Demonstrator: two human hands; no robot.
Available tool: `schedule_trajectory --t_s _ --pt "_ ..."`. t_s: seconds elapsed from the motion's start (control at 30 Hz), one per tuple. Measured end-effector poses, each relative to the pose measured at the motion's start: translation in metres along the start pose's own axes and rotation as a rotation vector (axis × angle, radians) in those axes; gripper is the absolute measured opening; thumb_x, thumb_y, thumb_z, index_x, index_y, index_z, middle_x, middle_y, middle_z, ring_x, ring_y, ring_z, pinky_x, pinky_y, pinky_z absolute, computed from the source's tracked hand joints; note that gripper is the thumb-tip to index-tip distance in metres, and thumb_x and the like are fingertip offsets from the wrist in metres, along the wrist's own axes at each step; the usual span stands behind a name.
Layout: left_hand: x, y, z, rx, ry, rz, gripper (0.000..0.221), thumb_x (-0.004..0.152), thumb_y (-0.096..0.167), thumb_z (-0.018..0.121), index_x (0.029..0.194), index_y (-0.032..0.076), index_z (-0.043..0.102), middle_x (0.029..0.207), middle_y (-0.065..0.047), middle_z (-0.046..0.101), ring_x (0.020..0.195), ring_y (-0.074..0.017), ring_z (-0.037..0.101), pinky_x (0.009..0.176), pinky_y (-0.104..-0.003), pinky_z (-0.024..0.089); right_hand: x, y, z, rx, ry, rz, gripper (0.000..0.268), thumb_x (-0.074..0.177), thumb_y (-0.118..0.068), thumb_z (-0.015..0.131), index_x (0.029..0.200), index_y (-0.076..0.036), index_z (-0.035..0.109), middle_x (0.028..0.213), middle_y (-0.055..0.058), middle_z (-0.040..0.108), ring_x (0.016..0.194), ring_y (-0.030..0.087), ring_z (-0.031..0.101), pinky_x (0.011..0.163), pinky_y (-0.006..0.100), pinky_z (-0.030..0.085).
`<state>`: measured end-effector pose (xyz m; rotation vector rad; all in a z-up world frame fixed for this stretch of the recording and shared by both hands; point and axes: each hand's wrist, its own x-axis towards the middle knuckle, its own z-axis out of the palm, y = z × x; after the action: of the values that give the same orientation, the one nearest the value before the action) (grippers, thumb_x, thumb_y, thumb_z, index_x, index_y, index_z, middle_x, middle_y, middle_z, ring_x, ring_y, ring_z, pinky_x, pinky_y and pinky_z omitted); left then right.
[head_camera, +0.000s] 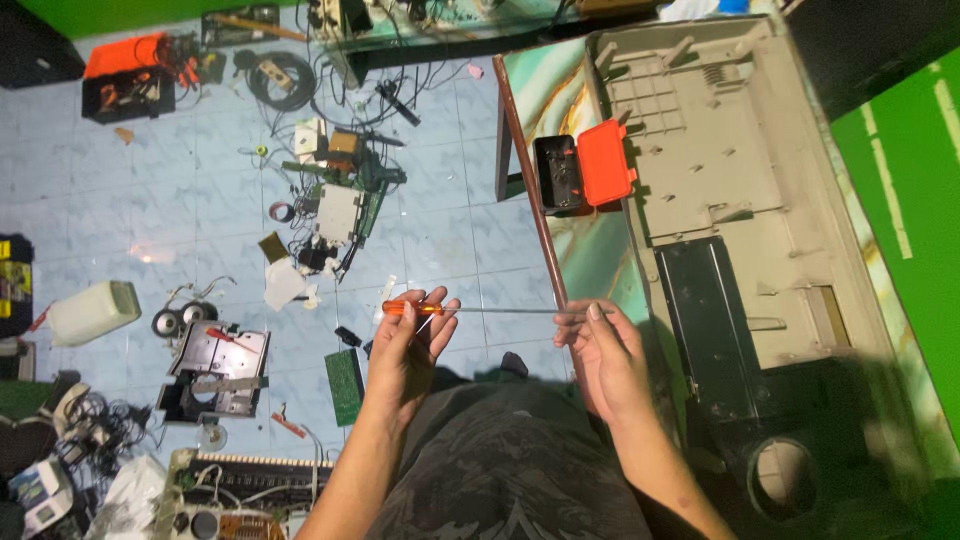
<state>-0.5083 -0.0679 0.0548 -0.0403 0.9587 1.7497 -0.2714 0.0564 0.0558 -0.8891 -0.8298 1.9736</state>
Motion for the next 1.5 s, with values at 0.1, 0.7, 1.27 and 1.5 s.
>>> schedule_trajectory --t_s 0.1,0.7,1.27,1.5 --pt "0.02 0.0 0.006 -0.017 -0.03 -0.041 0.029 0.101 0.028 0.061 0.122 0.008 0.058 0.139 -0.017 0.061 0.127 -0.0302 0.063 0.106 -0.042 0.053 0.019 0.0 -0.003 -0.009 0.032 0.021 0.027 0.107 -0.021 0.053 0.113 0.004 0.061 0.099 0.018 0.071 0.084 0.022 0.065 0.081 0.038 0.053" --pt "0.245 0.076 0.079 0.144 -0.442 0.038 0.026 0.106 0.032 0.063 0.114 0.009 0.056 0.095 -0.006 0.061 0.099 -0.0257 0.065 0.099 -0.048 0.053 0.157 0.025 0.033 -0.042 0.378 -0.052 0.023 0.103 -0.018 0.061 0.109 0.004 0.062 0.095 0.012 0.07 0.081 0.018 0.064 0.075 0.034 0.052" --pt "0.367 0.048 0.197 1.05 -1.077 0.268 0.02 0.112 0.026 0.067 0.114 0.006 0.07 0.092 -0.005 0.064 0.082 -0.011 0.059 0.076 -0.034 0.049 0.234 0.038 0.02 -0.324 0.426 -0.143 0.021 0.104 -0.014 0.056 0.113 0.004 0.064 0.108 0.014 0.073 0.088 0.019 0.074 0.082 0.032 0.062" --pt "0.372 0.019 0.211 1.679 -1.037 0.167 0.022 0.089 0.025 0.072 0.101 0.006 0.073 0.068 -0.019 0.066 0.062 -0.0347 0.064 0.061 -0.043 0.05 0.256 0.021 -0.009 -0.419 0.53 -0.174 0.018 0.104 -0.012 0.057 0.111 0.002 0.065 0.099 0.01 0.074 0.08 0.015 0.072 0.077 0.028 0.059"
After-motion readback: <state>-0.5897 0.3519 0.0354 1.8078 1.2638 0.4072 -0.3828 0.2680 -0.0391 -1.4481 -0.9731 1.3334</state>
